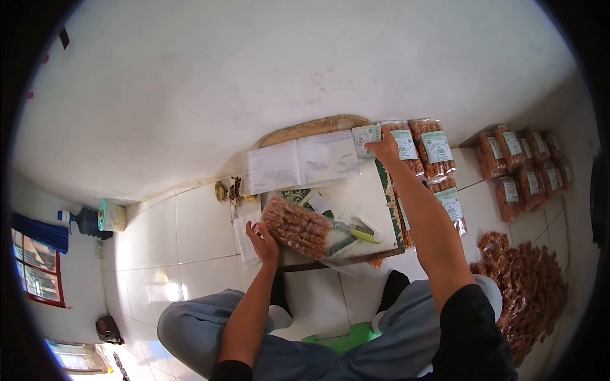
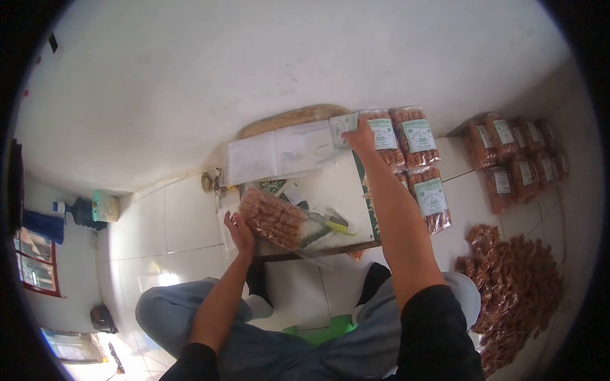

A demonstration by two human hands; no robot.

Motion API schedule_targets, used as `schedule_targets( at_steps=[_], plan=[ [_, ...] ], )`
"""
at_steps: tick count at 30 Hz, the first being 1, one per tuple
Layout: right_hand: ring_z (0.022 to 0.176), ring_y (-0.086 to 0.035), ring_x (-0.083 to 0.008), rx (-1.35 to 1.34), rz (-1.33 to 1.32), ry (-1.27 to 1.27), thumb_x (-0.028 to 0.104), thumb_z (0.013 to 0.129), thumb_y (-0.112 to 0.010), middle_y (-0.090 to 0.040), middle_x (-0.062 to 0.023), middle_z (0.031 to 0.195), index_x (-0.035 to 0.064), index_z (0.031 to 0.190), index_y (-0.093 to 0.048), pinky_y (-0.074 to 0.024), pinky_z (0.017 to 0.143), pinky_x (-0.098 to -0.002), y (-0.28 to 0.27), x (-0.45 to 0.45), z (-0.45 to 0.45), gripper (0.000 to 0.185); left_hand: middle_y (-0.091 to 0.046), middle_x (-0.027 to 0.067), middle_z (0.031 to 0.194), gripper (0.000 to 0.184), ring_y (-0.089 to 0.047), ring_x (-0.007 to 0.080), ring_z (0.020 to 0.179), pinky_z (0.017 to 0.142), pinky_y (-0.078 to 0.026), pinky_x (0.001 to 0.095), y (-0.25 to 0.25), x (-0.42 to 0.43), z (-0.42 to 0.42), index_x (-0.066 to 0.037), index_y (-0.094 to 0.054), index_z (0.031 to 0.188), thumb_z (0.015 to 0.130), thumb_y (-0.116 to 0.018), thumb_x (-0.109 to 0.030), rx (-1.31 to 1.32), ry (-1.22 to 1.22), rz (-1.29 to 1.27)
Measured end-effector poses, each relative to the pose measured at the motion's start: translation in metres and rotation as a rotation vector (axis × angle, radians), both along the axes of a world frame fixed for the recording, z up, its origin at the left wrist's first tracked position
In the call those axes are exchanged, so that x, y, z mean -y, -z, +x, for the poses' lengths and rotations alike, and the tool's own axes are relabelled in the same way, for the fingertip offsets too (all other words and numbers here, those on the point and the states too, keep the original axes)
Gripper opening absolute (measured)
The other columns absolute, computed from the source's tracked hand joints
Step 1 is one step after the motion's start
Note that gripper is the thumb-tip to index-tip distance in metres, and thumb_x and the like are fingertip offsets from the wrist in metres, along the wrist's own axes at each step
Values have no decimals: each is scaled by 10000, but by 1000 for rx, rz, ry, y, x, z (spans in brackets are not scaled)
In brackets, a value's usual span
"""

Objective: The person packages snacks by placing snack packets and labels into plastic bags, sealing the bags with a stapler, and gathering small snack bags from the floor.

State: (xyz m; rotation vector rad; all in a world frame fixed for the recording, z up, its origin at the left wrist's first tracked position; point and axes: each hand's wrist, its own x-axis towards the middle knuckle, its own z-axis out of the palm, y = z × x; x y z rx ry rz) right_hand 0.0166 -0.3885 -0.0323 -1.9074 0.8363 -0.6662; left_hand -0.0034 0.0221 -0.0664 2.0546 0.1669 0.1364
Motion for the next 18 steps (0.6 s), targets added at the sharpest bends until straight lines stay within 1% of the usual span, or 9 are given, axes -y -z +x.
schedule_targets(
  at_steps=[2,6,9,11,12,13,16,17,18],
  plan=[
    [869,-667,-348,-75,-24,-58,253,760,-737,-688,-183,842,12,846,-636,-510,766,-423,4,3,1,275,-429,253,1360,591,-425,408,1247,1016,-357,442,20,-5,3,-2,-341,1383,981,-461,-417,231,-71,80],
    [839,-649,-399,-180,-94,152,303,820,-703,-671,-226,834,-8,846,-640,-492,743,-448,-22,-6,-17,318,-376,232,1408,667,-381,406,1277,1067,-289,469,-6,6,-23,10,-326,1395,936,-539,-424,269,-137,310],
    [926,-611,-463,-178,-132,129,325,873,-611,-647,-280,937,-29,962,-661,-483,816,-506,-31,-5,-36,369,-412,210,1380,678,-390,401,1268,1066,-260,491,-17,27,-49,-13,-369,1365,890,-597,-439,407,-91,361],
    [799,-636,-407,63,-201,131,278,894,-613,-665,-251,863,-33,947,-638,-485,708,-444,-21,-4,-46,316,-429,187,1363,619,-384,375,1274,1042,-269,487,-22,42,-74,-45,-441,1298,855,-642,-427,494,66,191],
    [787,-652,-358,112,-157,119,195,903,-582,-675,-226,869,-37,1016,-631,-492,707,-412,-21,-7,-52,263,-429,187,1363,619,-384,375,1274,1042,-269,487,-25,49,-93,-45,-441,1298,855,-642,-427,477,69,189],
    [787,-652,-358,98,-161,120,195,903,-582,-675,-226,869,-37,1016,-631,-492,707,-412,-24,-17,-65,263,-447,173,1327,590,-391,349,1260,1032,-266,483,-31,58,-111,-64,-465,1267,836,-666,-411,514,172,237],
    [820,-645,-217,142,-52,135,98,854,-607,-682,-150,961,-8,1090,-641,-501,728,-339,-42,-33,-85,260,-495,159,1241,583,-426,321,1208,1010,-273,476,-53,84,-163,-81,-508,1224,779,-719,-392,574,339,291],
    [820,-645,-217,135,-62,131,98,854,-607,-682,-150,961,-8,1090,-641,-501,728,-339,-38,-35,-93,260,-525,160,1192,605,-454,318,1169,1000,-281,473,-58,88,-178,-80,-526,1211,741,-748,-389,594,406,317],
    [856,-649,-290,224,73,173,117,823,-610,-677,-194,960,-20,1078,-642,-497,763,-374,-46,-48,-110,291,-525,160,1192,605,-454,318,1169,1000,-281,473,-56,91,-188,-80,-526,1211,741,-748,-389,589,399,307]
  ],
)
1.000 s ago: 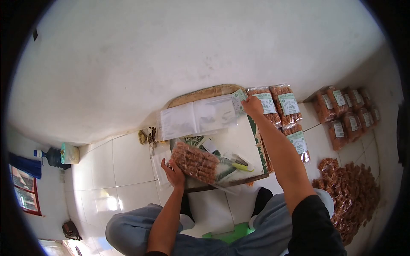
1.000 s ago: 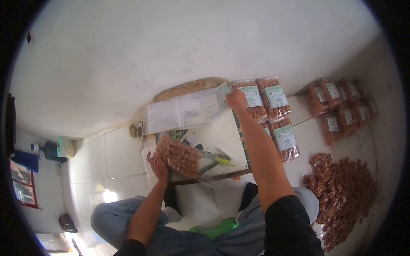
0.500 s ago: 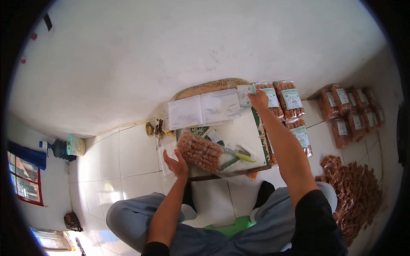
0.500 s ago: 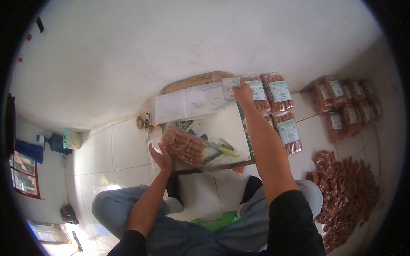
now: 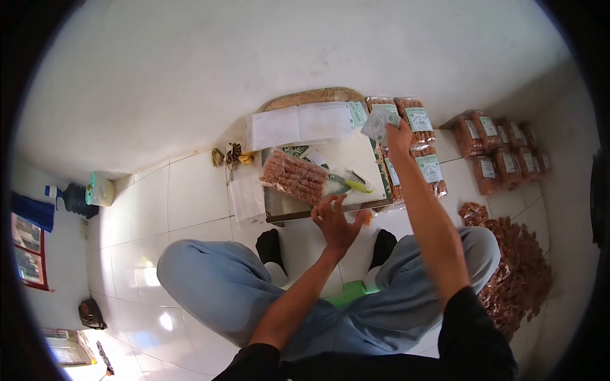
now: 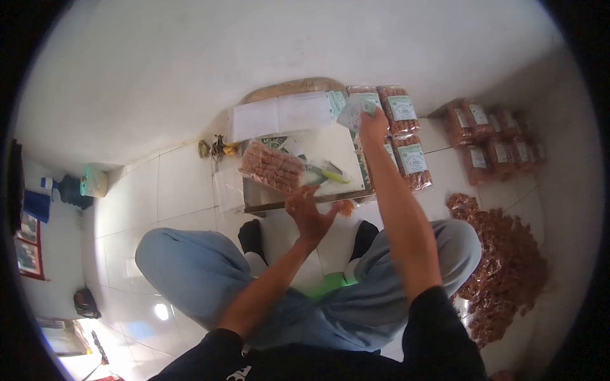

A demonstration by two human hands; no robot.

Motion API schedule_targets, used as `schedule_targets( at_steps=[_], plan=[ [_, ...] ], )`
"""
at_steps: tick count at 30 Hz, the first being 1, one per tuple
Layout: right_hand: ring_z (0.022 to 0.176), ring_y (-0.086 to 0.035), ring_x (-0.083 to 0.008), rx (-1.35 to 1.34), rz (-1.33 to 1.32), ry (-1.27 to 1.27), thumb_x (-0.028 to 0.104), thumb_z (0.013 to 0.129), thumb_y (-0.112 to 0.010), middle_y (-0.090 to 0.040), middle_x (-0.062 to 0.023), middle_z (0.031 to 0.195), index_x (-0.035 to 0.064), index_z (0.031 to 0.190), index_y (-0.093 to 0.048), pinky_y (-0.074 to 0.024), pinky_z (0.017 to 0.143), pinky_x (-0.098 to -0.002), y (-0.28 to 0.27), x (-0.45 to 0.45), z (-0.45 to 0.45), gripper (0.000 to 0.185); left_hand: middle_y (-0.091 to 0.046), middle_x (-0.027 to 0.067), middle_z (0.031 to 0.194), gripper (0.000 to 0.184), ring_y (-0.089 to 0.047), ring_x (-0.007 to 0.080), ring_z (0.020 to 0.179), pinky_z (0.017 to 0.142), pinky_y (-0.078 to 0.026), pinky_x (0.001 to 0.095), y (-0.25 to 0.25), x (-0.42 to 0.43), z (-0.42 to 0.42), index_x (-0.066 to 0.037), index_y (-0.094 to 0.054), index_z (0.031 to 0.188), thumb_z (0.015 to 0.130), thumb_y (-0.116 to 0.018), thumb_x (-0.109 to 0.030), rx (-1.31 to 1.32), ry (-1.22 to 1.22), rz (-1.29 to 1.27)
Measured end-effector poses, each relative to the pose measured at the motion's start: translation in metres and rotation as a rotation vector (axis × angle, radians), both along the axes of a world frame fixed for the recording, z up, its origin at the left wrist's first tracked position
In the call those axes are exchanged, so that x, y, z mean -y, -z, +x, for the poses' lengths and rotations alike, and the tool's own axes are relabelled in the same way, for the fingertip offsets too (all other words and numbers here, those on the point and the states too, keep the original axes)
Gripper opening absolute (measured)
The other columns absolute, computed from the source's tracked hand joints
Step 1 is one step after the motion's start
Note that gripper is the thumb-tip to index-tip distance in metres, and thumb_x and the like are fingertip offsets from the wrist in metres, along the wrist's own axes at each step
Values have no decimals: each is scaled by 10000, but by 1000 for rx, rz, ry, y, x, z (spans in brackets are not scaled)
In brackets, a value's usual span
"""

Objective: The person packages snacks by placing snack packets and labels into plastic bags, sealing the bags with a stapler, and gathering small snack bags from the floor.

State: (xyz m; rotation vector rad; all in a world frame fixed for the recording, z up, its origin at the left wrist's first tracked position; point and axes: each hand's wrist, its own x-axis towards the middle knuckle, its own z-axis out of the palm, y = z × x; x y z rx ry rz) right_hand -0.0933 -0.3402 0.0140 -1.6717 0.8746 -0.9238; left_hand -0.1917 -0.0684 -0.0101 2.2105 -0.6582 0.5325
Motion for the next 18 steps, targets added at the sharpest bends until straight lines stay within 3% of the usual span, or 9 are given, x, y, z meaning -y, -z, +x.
schedule_targets(
  at_steps=[1,3,5,7,10,12,16,18],
  plan=[
    [892,-653,-364,100,127,28,135,791,-613,-671,-237,959,-32,1067,-643,-492,798,-408,-6,-12,-16,324,-506,139,1169,593,-444,308,1161,996,-267,476,1,3,-9,-95,-534,1192,722,-755,-381,-24,10,32],
    [844,-652,-344,96,-36,61,129,775,-622,-673,-229,934,-43,1025,-644,-492,770,-411,3,-20,-60,305,-488,118,1147,582,-433,298,1153,991,-254,478,7,9,-18,-109,-542,1172,703,-762,-373,-55,10,49],
    [836,-645,-366,-67,-45,56,126,781,-627,-669,-238,917,-57,994,-637,-491,765,-424,0,-43,-118,281,-452,100,1131,538,-408,295,1144,981,-256,476,18,12,-21,-127,-550,1135,692,-760,-350,-72,-52,44],
    [870,-637,-401,-456,-234,101,139,789,-651,-660,-260,925,-71,975,-629,-490,779,-430,-15,-82,-159,281,-464,98,1095,470,-423,282,1119,973,-257,469,18,13,-21,-129,-565,1106,718,-737,-330,-145,-78,5],
    [897,-628,-425,-463,-230,-20,147,800,-663,-657,-269,905,-73,991,-624,-493,785,-432,31,-94,-182,294,-491,84,1045,373,-460,268,1077,930,-291,450,23,12,-19,-138,-586,1066,750,-713,-290,-233,-72,-67],
    [778,-669,-243,-515,-184,-270,96,834,-639,-692,-171,866,-41,1017,-655,-512,721,-374,33,-106,-181,229,-507,72,1031,346,-481,269,1060,895,-323,439,23,10,-18,-145,-591,1055,756,-711,-270,-254,-50,-107],
    [883,-668,-327,-494,-61,-391,145,824,-666,-665,-237,882,-37,1028,-644,-507,769,-419,23,-118,-166,275,-547,47,937,214,-548,256,948,769,-377,411,17,5,-19,-143,-615,965,785,-700,-220,-248,-43,-151],
    [823,-668,-231,-512,206,-330,157,846,-665,-677,-156,843,-5,1007,-656,-521,716,-396,13,-125,-157,229,-554,46,909,169,-563,251,912,743,-384,404,15,5,-20,-142,-623,929,793,-698,-210,-222,-57,-172]
  ],
)
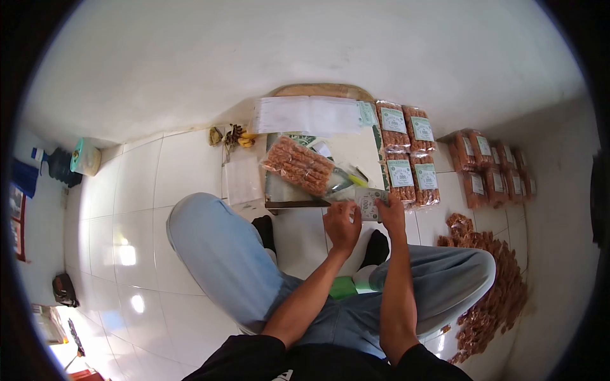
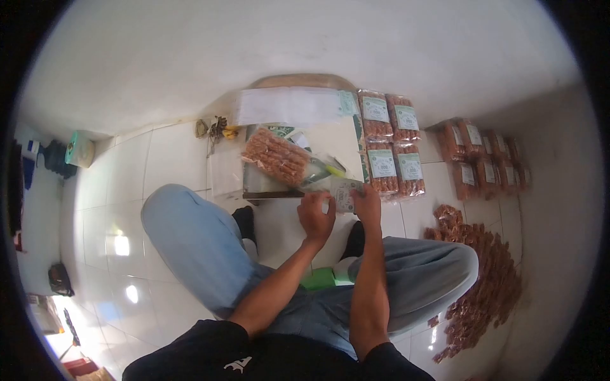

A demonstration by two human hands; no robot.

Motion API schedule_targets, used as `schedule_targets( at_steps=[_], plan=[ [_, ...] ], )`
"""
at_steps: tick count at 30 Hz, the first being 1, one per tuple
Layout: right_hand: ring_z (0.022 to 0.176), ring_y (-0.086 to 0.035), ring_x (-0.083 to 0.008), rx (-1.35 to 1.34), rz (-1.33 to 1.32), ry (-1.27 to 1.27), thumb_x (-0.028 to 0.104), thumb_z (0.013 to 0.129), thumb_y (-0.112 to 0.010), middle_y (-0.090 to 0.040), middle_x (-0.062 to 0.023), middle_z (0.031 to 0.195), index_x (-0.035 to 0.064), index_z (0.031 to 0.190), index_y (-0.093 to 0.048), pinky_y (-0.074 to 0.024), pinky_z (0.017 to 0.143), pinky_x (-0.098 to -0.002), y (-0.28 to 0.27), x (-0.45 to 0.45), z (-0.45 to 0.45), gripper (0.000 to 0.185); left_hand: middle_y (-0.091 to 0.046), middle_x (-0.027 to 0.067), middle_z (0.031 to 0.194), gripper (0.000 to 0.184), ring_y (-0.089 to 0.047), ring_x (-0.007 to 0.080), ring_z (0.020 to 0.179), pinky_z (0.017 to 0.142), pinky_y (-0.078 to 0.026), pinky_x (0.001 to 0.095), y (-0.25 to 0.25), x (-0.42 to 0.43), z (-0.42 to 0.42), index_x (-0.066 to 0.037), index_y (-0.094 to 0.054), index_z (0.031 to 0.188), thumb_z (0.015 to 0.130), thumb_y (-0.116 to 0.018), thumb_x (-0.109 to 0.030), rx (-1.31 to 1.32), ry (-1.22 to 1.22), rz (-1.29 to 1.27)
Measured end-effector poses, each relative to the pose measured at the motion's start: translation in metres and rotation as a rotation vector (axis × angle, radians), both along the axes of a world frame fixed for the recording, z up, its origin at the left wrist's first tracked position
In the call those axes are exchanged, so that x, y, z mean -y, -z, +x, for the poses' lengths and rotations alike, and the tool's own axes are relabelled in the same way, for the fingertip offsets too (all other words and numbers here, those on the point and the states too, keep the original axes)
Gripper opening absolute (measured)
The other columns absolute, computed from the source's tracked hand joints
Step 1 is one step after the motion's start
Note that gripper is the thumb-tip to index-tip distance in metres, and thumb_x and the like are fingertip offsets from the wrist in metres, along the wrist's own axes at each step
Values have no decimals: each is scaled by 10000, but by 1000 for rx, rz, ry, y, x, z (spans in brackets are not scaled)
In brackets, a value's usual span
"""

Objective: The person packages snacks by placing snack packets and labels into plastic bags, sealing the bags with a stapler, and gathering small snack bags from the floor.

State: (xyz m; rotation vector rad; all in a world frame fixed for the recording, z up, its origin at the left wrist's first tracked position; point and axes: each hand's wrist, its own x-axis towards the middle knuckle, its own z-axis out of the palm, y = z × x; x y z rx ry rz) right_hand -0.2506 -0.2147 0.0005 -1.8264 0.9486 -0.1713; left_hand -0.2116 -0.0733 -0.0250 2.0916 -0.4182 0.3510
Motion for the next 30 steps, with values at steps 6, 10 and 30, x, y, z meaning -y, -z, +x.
schedule_targets(
  at_steps=[6,10,30],
  plan=[
    [861,-644,-218,202,621,415,134,904,-602,-654,-71,962,63,1114,-591,-546,721,-405,7,-11,9,221,-589,50,887,93,-569,262,892,738,-405,402,-3,-3,-3,-157,-637,864,808,-697,-200,-35,24,-19],
    [941,-630,-238,313,856,470,93,918,-565,-622,-90,1075,40,1179,-540,-545,773,-423,31,-10,10,267,-604,32,840,103,-583,251,855,724,-418,391,-4,-7,-3,-147,-641,852,803,-706,-211,8,28,-72],
    [1051,-617,-279,310,1102,-257,35,905,-577,-574,-123,1221,0,1287,-452,-564,854,-388,51,-16,55,404,-653,50,831,87,-618,267,795,691,-470,378,-8,-23,-11,-117,-666,864,789,-710,-122,-24,23,-144]
  ],
)
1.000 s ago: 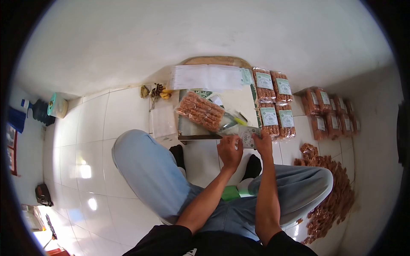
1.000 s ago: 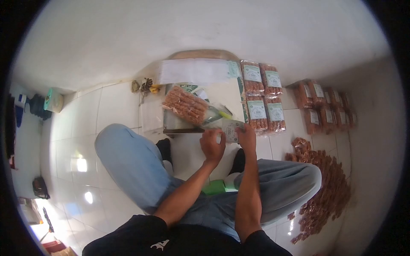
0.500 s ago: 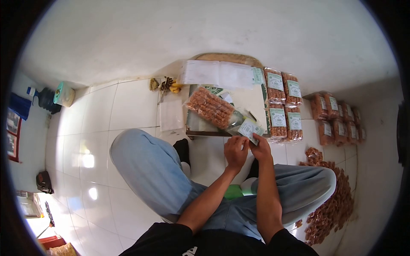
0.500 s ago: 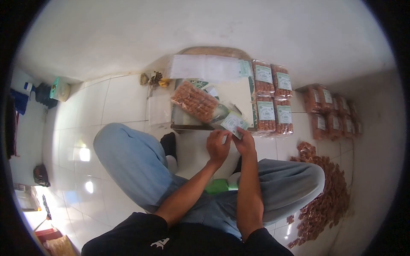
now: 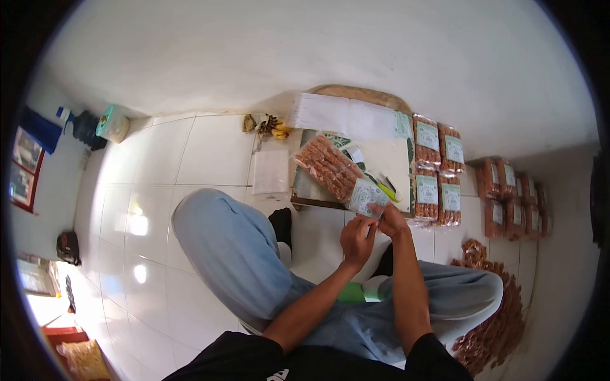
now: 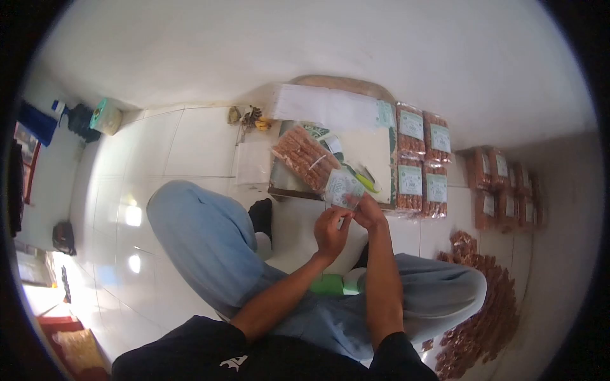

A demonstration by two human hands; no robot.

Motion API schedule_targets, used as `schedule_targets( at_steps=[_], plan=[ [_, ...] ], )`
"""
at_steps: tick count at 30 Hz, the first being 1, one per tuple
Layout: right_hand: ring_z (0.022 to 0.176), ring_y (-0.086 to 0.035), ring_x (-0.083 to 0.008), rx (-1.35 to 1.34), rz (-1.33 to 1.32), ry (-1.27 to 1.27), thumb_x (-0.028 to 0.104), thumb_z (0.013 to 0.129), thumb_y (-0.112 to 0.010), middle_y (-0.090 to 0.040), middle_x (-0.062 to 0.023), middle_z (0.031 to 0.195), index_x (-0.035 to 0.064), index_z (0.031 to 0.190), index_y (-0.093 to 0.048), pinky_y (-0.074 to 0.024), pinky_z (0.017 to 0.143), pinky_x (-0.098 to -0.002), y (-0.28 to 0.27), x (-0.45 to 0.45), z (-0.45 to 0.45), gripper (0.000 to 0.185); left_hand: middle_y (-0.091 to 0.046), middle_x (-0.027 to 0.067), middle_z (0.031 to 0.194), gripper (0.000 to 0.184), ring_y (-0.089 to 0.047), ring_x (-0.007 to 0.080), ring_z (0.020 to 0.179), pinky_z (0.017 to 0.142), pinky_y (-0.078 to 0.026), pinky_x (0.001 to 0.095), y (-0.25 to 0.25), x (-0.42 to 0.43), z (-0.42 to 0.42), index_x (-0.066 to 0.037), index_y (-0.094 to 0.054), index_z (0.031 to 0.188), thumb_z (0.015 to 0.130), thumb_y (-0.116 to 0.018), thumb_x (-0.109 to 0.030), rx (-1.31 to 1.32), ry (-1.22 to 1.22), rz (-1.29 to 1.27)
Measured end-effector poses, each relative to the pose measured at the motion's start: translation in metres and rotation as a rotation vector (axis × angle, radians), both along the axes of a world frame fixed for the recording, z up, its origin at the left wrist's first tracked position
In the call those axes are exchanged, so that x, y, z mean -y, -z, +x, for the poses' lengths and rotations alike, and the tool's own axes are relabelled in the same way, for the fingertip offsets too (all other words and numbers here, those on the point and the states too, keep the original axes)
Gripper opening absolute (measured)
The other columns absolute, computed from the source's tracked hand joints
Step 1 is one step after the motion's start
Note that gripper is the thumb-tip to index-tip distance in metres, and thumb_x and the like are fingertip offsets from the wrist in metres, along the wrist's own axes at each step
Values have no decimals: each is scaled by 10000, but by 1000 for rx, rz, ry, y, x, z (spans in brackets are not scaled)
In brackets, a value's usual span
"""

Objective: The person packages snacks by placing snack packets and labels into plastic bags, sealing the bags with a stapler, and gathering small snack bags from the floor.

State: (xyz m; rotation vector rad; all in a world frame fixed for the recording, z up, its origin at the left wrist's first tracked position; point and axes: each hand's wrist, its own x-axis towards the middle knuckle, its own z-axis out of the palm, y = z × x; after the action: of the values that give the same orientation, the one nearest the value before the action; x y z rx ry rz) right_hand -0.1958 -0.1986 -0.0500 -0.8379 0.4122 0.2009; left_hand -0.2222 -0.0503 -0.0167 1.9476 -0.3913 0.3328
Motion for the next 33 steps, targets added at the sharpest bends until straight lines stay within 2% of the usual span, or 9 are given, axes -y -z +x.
schedule_targets(
  at_steps=[4,8,10,13,17,19,23,25,33],
  plan=[
    [1100,-594,-320,69,134,-13,27,919,-554,-548,-160,1247,-5,1320,-426,-532,954,-451,-9,-10,9,422,-657,55,836,94,-621,267,788,692,-473,376,-2,-6,-3,-115,-676,872,786,-715,-115,-18,-15,-5],
    [1142,-568,-331,2,152,46,44,938,-536,-535,-174,1260,-1,1332,-404,-526,961,-467,-8,-21,16,418,-657,54,835,111,-628,267,798,700,-478,372,-2,-4,-5,-112,-679,884,780,-719,-113,-6,-26,-22],
    [1176,-540,-343,-145,235,183,110,962,-528,-530,-175,1261,5,1344,-379,-524,961,-476,5,-22,19,424,-656,52,834,116,-629,265,801,699,-479,369,-2,-6,-5,-113,-678,884,777,-720,-112,6,-22,-19],
    [1120,-584,-355,-79,334,186,179,977,-520,-574,-161,1213,-4,1272,-439,-536,953,-482,14,-24,18,357,-652,51,832,117,-629,261,801,692,-479,363,1,-6,-4,-112,-676,881,773,-720,-110,27,-18,-27],
    [1104,-593,-340,-11,384,179,196,970,-538,-582,-161,1203,2,1274,-445,-549,929,-447,6,-33,14,373,-649,50,836,101,-627,255,794,684,-479,357,1,-7,-6,-108,-670,869,778,-713,-112,-13,1,-11],
    [1020,-623,-299,-108,264,89,228,953,-574,-605,-147,1160,20,1248,-484,-556,868,-412,12,-30,16,371,-649,49,839,96,-627,255,795,687,-480,358,2,-5,-5,-107,-668,867,782,-710,-114,-14,-4,-23],
    [978,-629,-243,-94,72,-8,222,935,-602,-605,-117,1130,4,1270,-475,-547,842,-380,14,-24,12,420,-650,48,850,89,-627,256,798,693,-482,361,-1,-7,-5,-106,-664,867,788,-705,-113,-38,10,-46],
    [908,-631,-194,-94,-269,19,215,902,-655,-634,-78,1060,12,1218,-540,-530,781,-324,4,-29,10,393,-650,51,851,89,-628,258,797,696,-482,362,-1,-8,-5,-104,-664,868,789,-704,-112,-29,6,-46],
    [936,-636,-189,-30,-269,-1,212,858,-715,-650,-74,1073,12,1130,-620,-536,786,-339,0,-35,20,351,-647,66,853,78,-624,235,748,662,-495,337,12,-7,-8,-73,-649,881,817,-686,-94,-29,25,-95]
  ],
)
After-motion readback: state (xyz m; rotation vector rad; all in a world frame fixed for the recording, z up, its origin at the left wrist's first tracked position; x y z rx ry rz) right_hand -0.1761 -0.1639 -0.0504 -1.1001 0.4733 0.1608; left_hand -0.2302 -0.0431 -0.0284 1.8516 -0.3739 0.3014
